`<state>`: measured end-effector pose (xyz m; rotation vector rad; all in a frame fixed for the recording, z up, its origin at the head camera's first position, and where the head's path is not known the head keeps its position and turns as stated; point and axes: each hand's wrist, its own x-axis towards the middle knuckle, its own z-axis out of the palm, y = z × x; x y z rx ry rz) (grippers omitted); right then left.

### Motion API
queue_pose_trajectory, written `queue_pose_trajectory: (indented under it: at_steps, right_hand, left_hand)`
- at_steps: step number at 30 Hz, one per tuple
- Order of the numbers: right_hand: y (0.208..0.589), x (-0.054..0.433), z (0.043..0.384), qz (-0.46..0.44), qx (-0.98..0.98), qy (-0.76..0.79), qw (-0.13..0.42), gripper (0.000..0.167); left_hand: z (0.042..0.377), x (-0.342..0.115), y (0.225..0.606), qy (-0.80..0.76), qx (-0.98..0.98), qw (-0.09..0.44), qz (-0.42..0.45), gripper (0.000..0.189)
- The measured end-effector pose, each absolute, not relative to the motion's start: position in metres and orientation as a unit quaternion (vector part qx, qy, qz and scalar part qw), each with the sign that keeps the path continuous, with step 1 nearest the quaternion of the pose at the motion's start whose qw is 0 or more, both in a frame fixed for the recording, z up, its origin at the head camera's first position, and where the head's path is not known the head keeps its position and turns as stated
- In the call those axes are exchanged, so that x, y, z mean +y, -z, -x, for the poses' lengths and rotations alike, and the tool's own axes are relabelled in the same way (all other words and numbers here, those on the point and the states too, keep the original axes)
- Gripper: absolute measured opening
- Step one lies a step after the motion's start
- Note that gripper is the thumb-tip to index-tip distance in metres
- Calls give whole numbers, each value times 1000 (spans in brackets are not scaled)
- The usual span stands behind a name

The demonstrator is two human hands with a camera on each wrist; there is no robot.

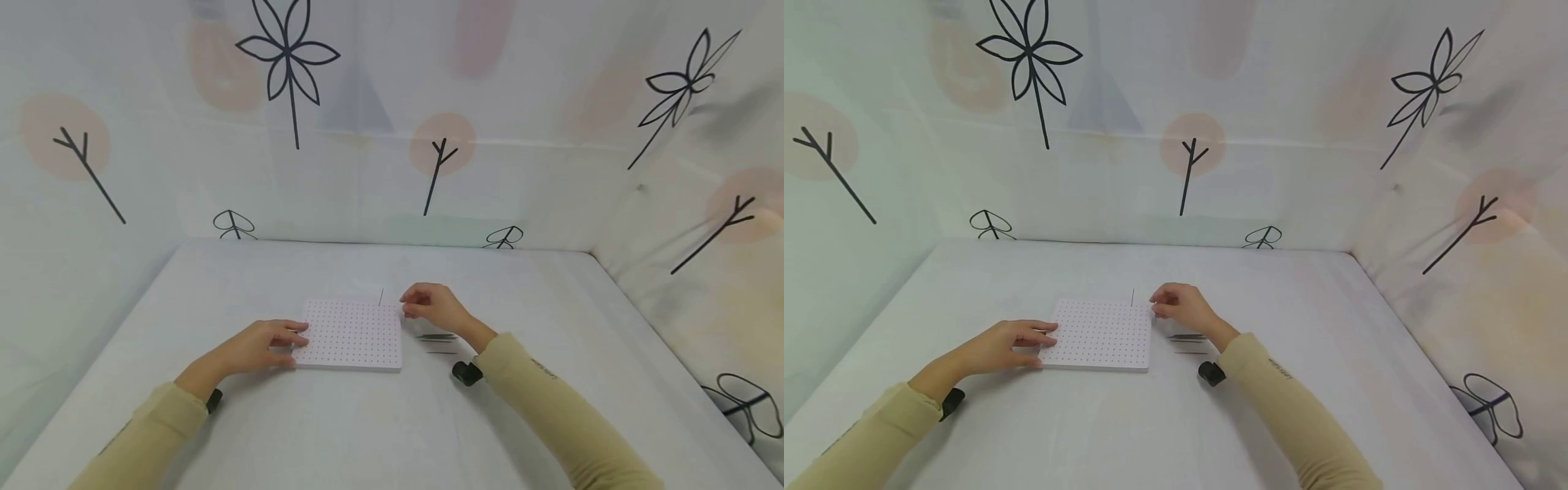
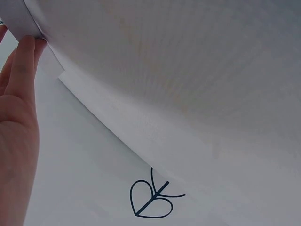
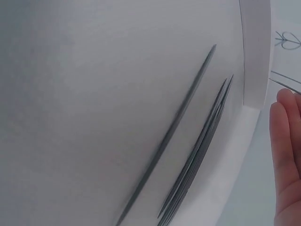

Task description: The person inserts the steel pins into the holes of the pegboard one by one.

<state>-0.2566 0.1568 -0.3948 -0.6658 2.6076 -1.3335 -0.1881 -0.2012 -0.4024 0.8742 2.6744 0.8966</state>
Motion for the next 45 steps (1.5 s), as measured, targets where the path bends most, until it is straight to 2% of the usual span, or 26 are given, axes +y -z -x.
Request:
queue_pose_trajectory:
  at_steps: [11, 19, 30, 45]
  right_hand:
    - [390, 146, 257, 220, 865, 448, 56, 15]
    - [387, 138, 259, 229, 866, 443, 42, 9]
    - [390, 128, 262, 229, 857, 456, 63, 5]
    - [394, 119, 265, 223, 855, 464, 61, 6]
  left_hand:
    - [189, -202, 404, -303, 901, 93, -296, 39]
    - [189, -202, 404, -306, 900, 93, -295, 38]
    - [189, -202, 405, -302, 902, 92, -296, 38]
    - [188, -201, 402, -302, 902, 94, -294, 38]
